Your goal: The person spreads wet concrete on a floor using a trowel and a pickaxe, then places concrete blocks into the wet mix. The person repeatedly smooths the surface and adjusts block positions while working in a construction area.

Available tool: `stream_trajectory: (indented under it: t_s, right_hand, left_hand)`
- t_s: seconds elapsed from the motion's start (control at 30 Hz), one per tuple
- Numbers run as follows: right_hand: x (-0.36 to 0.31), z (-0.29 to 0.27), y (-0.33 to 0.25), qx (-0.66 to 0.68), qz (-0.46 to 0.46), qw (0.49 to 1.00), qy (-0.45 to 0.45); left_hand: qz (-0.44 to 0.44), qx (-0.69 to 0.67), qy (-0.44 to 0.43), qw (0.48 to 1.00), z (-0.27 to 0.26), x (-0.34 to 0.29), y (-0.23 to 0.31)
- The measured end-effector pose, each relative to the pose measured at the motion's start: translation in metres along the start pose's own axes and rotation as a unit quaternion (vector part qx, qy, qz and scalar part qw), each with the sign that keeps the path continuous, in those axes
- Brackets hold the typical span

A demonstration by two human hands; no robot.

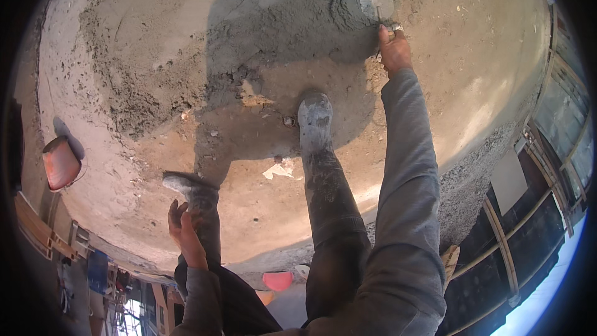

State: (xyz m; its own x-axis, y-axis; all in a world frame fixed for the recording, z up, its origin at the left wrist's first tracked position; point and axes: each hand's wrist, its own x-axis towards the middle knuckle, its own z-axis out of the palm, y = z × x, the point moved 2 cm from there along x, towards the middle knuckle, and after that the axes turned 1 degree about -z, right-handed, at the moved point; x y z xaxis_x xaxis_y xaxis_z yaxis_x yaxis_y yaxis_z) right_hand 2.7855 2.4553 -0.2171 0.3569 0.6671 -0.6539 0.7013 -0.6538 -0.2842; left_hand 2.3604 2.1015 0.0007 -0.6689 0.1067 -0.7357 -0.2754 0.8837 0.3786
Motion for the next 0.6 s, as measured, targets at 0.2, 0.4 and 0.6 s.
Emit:
stream_trajectory:
  t_s: [0.2, 0.4, 0.6]
  right_hand:
    - [-0.058, -0.006, 0.040, 0.201, 0.175, 0.962, -0.062]
    - [-0.180, -0.017, 0.038, 0.192, 0.016, 0.978, -0.076]
    - [-0.151, 0.084, -0.093, 0.214, 0.018, 0.947, -0.240]
  left_hand:
    - [0.004, -0.009, -0.043, 0.999, 0.003, -0.017, -0.022]
    - [0.053, 0.044, -0.043, 0.997, -0.050, -0.071, 0.025]
    - [0.102, 0.034, -0.044, 0.993, -0.044, -0.059, 0.042]
